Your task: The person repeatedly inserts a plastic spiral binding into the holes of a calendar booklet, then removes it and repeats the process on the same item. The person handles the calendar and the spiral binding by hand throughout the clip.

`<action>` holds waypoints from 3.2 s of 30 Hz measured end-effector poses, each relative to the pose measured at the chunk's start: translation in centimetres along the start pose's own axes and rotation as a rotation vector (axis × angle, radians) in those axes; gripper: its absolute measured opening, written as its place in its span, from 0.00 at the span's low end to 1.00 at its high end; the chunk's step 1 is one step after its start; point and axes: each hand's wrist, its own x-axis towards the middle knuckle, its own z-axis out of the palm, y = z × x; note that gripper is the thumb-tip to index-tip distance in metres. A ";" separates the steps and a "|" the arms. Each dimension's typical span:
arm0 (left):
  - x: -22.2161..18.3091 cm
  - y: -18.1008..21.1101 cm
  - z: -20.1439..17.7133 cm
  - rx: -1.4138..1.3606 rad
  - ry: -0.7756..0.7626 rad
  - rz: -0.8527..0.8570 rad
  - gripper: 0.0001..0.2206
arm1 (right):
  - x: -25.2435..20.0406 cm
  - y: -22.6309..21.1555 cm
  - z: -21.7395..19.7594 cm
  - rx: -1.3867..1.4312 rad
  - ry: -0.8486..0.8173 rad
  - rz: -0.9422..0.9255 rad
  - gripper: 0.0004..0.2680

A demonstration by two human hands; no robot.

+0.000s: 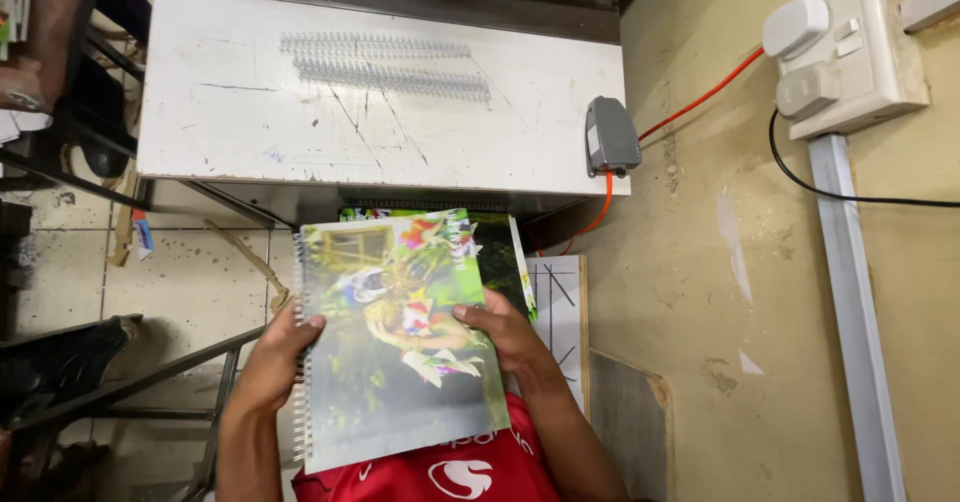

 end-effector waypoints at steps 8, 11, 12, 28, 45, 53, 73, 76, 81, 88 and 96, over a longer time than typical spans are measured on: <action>3.0 -3.7 2.1 0.481 -0.151 0.128 0.29 | -5.7 -0.1 -0.7 0.192 0.306 -0.199 0.23; 2.5 -3.4 2.5 0.455 -0.172 0.007 0.24 | -6.3 1.0 -0.9 0.403 0.527 -0.216 0.18; 3.3 -4.2 2.2 0.520 -0.069 0.103 0.22 | -6.3 1.9 -1.2 0.432 0.561 -0.219 0.16; 14.0 10.0 -7.0 0.781 0.881 0.915 0.11 | -5.9 4.6 2.7 -0.024 -0.041 0.112 0.17; 15.8 22.6 -28.7 1.729 1.169 0.702 0.27 | -4.8 2.9 3.8 -0.139 0.041 -0.010 0.12; 12.1 25.1 -25.9 1.884 0.898 0.523 0.26 | -4.2 1.7 5.2 -0.155 -0.082 -0.132 0.12; -0.2 -0.5 -2.7 0.878 0.669 0.668 0.35 | 4.9 -7.6 16.0 -0.576 -0.284 -0.290 0.20; -1.9 2.1 -2.1 0.001 0.581 0.220 0.39 | 3.4 -7.5 12.1 -0.635 -0.382 -0.407 0.28; 1.9 -2.6 -0.9 -0.486 0.469 0.164 0.15 | 1.6 -5.8 8.2 -0.328 -0.373 -0.199 0.31; 2.9 -3.6 0.7 -0.718 0.503 0.128 0.25 | -0.4 -3.9 7.0 -0.341 -0.621 -0.331 0.39; 7.7 -8.3 -0.2 -0.868 0.490 0.204 0.25 | -1.2 -4.6 7.9 -0.274 -0.657 -0.310 0.42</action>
